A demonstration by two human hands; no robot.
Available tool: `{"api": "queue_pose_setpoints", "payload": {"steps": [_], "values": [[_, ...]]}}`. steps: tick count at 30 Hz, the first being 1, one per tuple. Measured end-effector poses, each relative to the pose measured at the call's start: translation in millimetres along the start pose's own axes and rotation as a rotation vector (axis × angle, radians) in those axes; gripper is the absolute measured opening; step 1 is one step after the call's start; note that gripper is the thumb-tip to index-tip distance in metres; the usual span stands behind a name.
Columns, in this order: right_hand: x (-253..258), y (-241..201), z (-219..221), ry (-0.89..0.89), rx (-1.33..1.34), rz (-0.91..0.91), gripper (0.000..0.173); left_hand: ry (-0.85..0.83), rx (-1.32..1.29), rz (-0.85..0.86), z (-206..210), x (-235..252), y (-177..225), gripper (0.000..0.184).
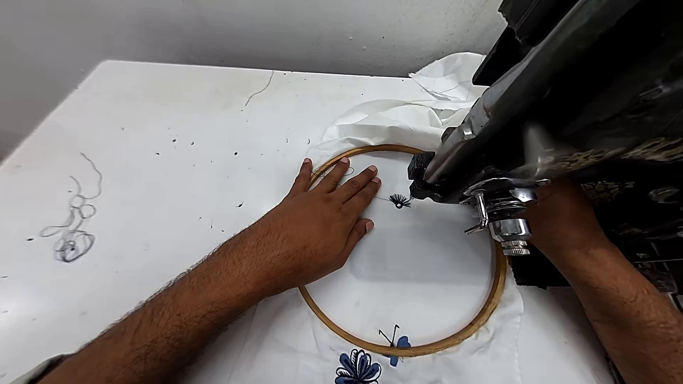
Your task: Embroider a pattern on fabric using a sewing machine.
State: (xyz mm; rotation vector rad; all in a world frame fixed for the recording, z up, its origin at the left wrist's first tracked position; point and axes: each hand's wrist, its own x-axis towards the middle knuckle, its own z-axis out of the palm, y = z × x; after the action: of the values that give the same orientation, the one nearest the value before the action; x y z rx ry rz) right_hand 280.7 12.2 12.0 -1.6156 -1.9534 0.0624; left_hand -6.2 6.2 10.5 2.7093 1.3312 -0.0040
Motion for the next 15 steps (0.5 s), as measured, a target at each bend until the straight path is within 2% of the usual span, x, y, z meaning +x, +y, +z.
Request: {"api": "queue_pose_setpoints", "payload": {"steps": [5, 9, 15], "values": [[-1.1, -3.2, 0.4, 0.012, -0.001, 0.04, 0.027, -0.002, -0.013, 0.014, -0.8, 0.4, -2.0, 0.062], [-4.6, -7.6, 4.2, -0.012, 0.07, 0.105, 0.02, -0.025, -0.021, -0.009, -5.9, -2.0, -8.2, 0.061], [1.2, -2.3, -1.1, -0.007, -0.004, 0.012, 0.023, 0.012, -0.014, -0.001, 0.1, 1.2, -2.6, 0.061]]}}
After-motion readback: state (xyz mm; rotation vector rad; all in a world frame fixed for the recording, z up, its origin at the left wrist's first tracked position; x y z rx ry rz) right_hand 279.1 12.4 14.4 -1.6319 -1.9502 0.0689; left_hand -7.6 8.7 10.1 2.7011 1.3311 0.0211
